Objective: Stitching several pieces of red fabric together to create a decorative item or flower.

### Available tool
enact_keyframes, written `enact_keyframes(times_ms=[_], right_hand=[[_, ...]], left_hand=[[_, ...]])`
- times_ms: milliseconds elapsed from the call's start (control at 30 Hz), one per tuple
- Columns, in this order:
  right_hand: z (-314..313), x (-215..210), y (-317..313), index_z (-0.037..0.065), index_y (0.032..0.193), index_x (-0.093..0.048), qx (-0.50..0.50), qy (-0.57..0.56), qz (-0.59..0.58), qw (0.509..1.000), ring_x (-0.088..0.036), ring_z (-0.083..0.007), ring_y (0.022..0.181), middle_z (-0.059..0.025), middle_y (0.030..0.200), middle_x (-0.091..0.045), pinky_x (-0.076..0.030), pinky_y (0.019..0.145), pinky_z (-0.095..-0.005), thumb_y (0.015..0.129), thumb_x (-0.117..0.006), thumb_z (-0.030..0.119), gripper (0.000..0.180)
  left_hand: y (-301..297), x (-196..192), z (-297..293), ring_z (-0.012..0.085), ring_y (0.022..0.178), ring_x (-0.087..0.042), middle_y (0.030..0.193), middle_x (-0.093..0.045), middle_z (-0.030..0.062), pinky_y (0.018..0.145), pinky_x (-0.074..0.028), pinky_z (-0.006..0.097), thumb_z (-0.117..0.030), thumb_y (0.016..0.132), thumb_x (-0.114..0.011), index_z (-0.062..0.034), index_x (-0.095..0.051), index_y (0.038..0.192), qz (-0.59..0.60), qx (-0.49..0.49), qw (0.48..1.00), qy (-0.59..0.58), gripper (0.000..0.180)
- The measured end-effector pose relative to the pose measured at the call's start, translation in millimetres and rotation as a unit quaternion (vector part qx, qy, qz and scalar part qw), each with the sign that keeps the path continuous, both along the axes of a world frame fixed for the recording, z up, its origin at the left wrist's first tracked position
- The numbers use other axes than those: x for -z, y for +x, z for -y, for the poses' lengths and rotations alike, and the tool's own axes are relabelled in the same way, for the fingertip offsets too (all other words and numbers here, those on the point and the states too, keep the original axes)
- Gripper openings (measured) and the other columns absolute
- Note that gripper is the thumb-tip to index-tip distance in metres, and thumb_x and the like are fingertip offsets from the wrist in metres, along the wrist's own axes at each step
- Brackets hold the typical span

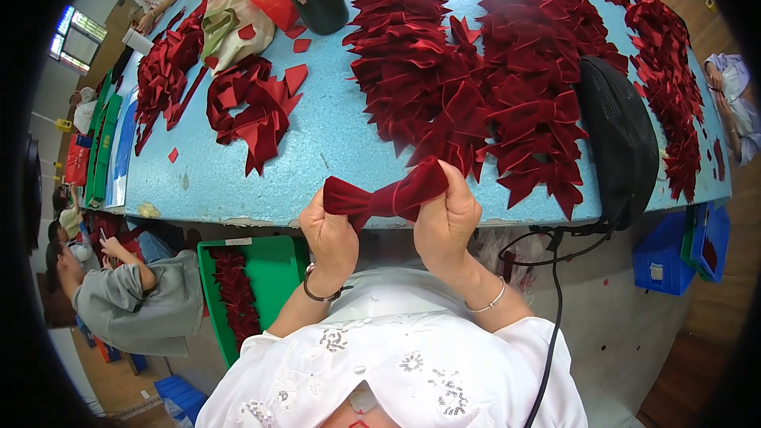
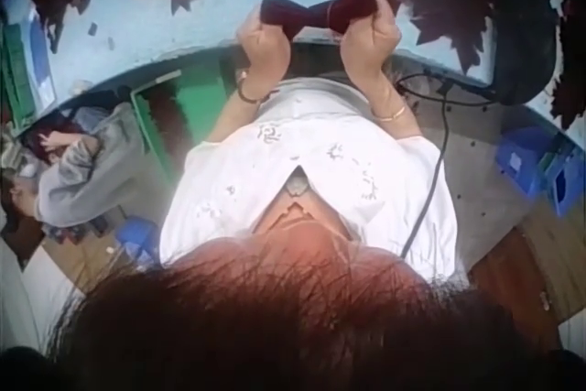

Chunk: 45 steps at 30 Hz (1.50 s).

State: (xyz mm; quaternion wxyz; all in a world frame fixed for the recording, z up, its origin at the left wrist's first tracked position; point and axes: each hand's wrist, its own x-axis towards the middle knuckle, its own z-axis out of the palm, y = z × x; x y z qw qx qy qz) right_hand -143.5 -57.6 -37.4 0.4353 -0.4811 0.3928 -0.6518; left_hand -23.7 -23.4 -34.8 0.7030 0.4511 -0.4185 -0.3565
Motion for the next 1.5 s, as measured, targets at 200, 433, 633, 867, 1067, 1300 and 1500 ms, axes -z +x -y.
enact_keyframes(times_ms=[200, 433, 633, 867, 1067, 1300, 1500], right_hand=[[7, -7, 1, 0.001, 0.088, -0.055, -0.032, 0.058, 0.071, 0.995, -0.044, -0.0059, 0.041, -0.001, 0.058, -0.053, -0.033, 0.036, -0.0201, 0.095, -0.047, 0.016, 0.019], [12, -4, 1, 0.001, 0.086, -0.054, -0.115, 0.122, 0.164, 0.972, -0.044, -0.007, 0.04, -0.0027, 0.058, -0.054, -0.033, 0.036, -0.0202, 0.095, -0.047, 0.021, 0.023], [11, -6, -14, 0.0, 0.091, -0.055, -0.202, 0.1, 0.062, 0.972, -0.048, -0.0076, 0.046, -0.0027, 0.058, -0.054, -0.037, 0.04, -0.0206, 0.094, -0.049, 0.018, 0.02], [12, 4, -28, -0.003, 0.096, -0.056, -0.297, 0.063, -0.001, 0.953, -0.055, -0.012, 0.057, -0.0065, 0.069, -0.058, -0.044, 0.05, -0.0231, 0.091, -0.054, 0.016, 0.02], [7, -12, -34, -0.006, 0.099, -0.056, -0.248, 0.07, -0.004, 0.966, -0.059, -0.0148, 0.077, -0.0125, 0.09, -0.061, -0.047, 0.068, -0.0245, 0.085, -0.05, 0.001, 0.017], [13, -39, -43, -0.006, 0.091, -0.06, -0.303, 0.042, -0.04, 0.951, -0.057, -0.0122, 0.082, -0.0112, 0.09, -0.061, -0.044, 0.071, -0.0214, 0.08, -0.05, -0.005, 0.015], [13, -42, -26, -0.003, 0.085, -0.062, -0.367, 0.097, -0.16, 0.912, -0.056, -0.0102, 0.073, -0.0073, 0.081, -0.061, -0.046, 0.067, -0.0215, 0.08, -0.059, -0.002, 0.006]], left_hand=[[-2, 1, 2, 0.0033, 0.06, -0.046, 0.07, -0.059, 0.0004, 0.052, -0.036, 0.018, -0.019, 0.094, -0.052, 0.0036, -0.06, 0.087, -0.086, 0.024, 0.996, 0.016, 0.025], [0, 0, 0, 0.0036, 0.061, -0.047, 0.071, -0.06, 0.0006, 0.052, -0.038, 0.018, -0.02, 0.093, -0.052, 0.0029, -0.06, 0.087, -0.125, 0.038, 0.991, 0.031, 0.025], [32, -4, 2, 0.0058, 0.056, -0.05, 0.069, -0.06, 0.0021, 0.049, -0.04, 0.019, -0.023, 0.091, -0.055, 0.0021, -0.061, 0.086, -0.074, 0.11, 0.982, 0.134, 0.027], [43, -16, -1, 0.0068, 0.062, -0.055, 0.073, -0.062, 0.0027, 0.053, -0.044, 0.019, -0.02, 0.089, -0.059, 0.0017, -0.062, 0.094, -0.012, 0.098, 0.99, 0.1, 0.022], [36, -26, 1, 0.0057, 0.068, -0.058, 0.078, -0.064, 0.0025, 0.058, -0.047, 0.018, -0.008, 0.084, -0.064, 0.001, -0.063, 0.092, -0.09, 0.042, 0.992, 0.082, 0.013], [35, -31, -6, 0.0056, 0.065, -0.058, 0.072, -0.064, 0.0028, 0.056, -0.046, 0.017, -0.002, 0.081, -0.064, 0.0023, -0.061, 0.09, -0.01, 0.164, 0.975, 0.15, 0.01], [33, -38, 2, 0.0054, 0.065, -0.058, 0.076, -0.064, 0.005, 0.056, -0.046, 0.017, -0.001, 0.081, -0.064, 0.002, -0.059, 0.098, 0.132, 0.2, 0.96, 0.146, 0.018]])
